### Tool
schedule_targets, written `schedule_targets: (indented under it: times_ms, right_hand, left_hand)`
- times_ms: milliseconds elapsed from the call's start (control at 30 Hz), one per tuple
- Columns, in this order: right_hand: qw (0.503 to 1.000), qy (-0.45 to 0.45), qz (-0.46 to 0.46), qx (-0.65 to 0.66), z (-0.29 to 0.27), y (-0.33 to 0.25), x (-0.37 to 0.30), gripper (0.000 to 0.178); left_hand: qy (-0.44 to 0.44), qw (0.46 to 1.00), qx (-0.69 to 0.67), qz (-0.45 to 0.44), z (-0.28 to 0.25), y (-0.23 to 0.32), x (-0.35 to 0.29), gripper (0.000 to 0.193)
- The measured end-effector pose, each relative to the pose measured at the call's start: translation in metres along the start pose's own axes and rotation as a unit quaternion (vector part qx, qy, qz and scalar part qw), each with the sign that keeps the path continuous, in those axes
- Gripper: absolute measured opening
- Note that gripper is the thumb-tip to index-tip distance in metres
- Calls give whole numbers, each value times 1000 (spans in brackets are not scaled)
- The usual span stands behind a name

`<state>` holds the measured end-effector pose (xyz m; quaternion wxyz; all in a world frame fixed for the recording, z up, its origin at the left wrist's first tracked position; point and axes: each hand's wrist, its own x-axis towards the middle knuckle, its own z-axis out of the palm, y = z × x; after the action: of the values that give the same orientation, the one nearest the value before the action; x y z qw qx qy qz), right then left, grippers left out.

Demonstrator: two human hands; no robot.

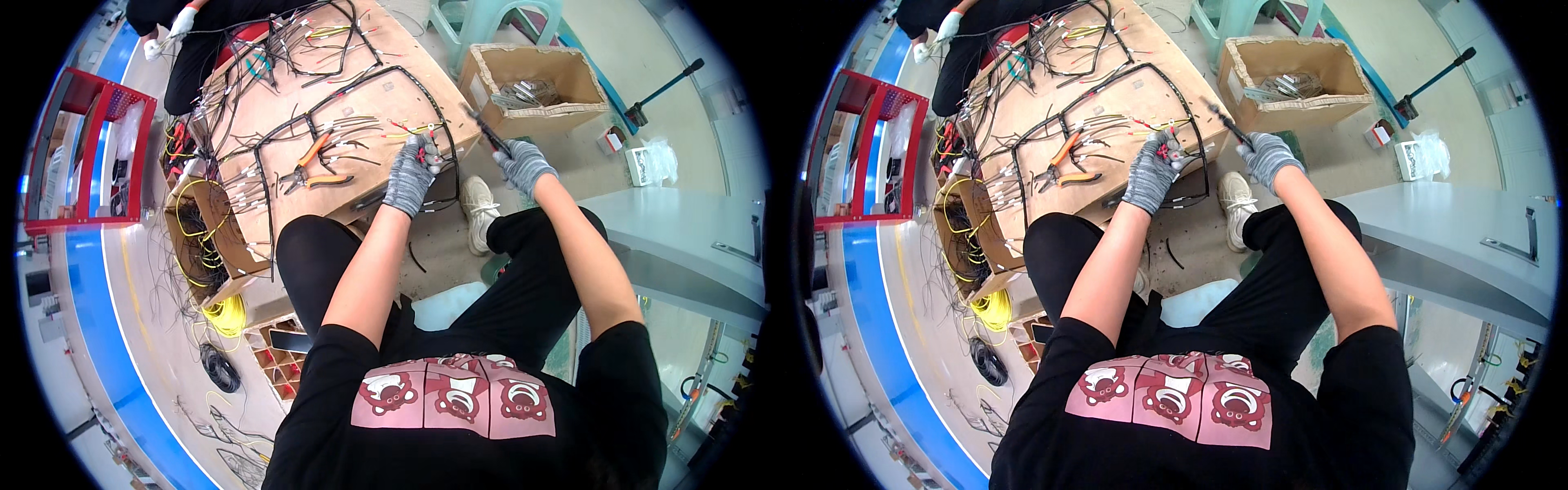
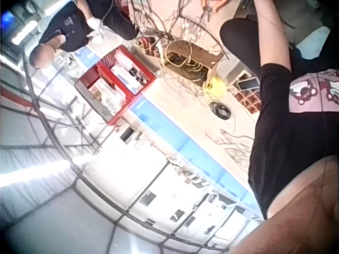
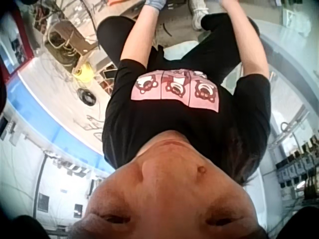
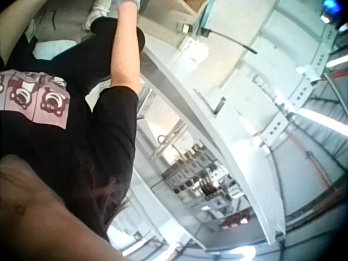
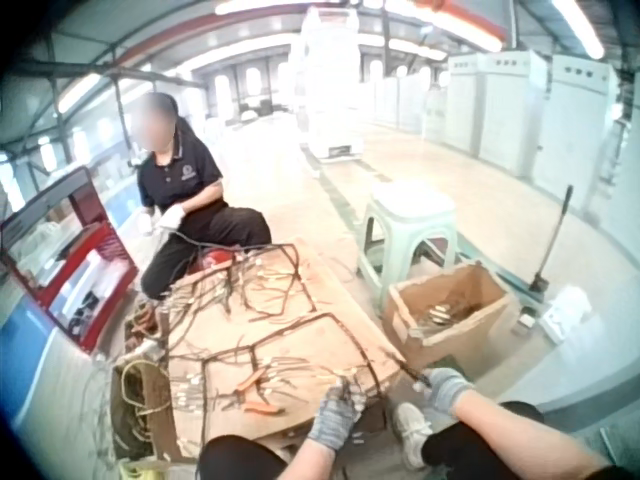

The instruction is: The person sits at a workbench and repeatedly strips insulation from black wires using pliers. They pick up wires, cut the ends, and place the stripped pieces into a compartmentalized tray. Another person works nearby on similar wires.

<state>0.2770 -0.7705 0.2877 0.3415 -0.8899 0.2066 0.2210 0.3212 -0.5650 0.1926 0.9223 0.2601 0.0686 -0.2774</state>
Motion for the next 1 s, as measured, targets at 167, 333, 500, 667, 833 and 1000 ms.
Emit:
schedule_targets:
  times_ms: [167,333,500,667,833,1000]
  right_hand:
    - [972,73,-153,164,16,-21,-10,23]
    - [930,173,-311,98,46,-40,-4,23]
    - [920,167,-354,25,52,-65,-12,25]
    - [937,147,-298,-108,57,-65,-11,27]
    - [930,144,-309,-140,59,-66,-8,28]
    - [914,174,-358,-77,63,-61,-1,27]
  left_hand:
    - [54,995,-89,1,7,0,-11,54]
    - [22,993,-116,-22,20,2,-21,70]
    - [18,992,-124,-21,17,6,-22,77]
    - [51,992,-111,-21,29,8,-26,78]
    - [5,997,-81,-12,34,8,-27,69]
    - [-7,997,-74,-19,40,9,-24,64]
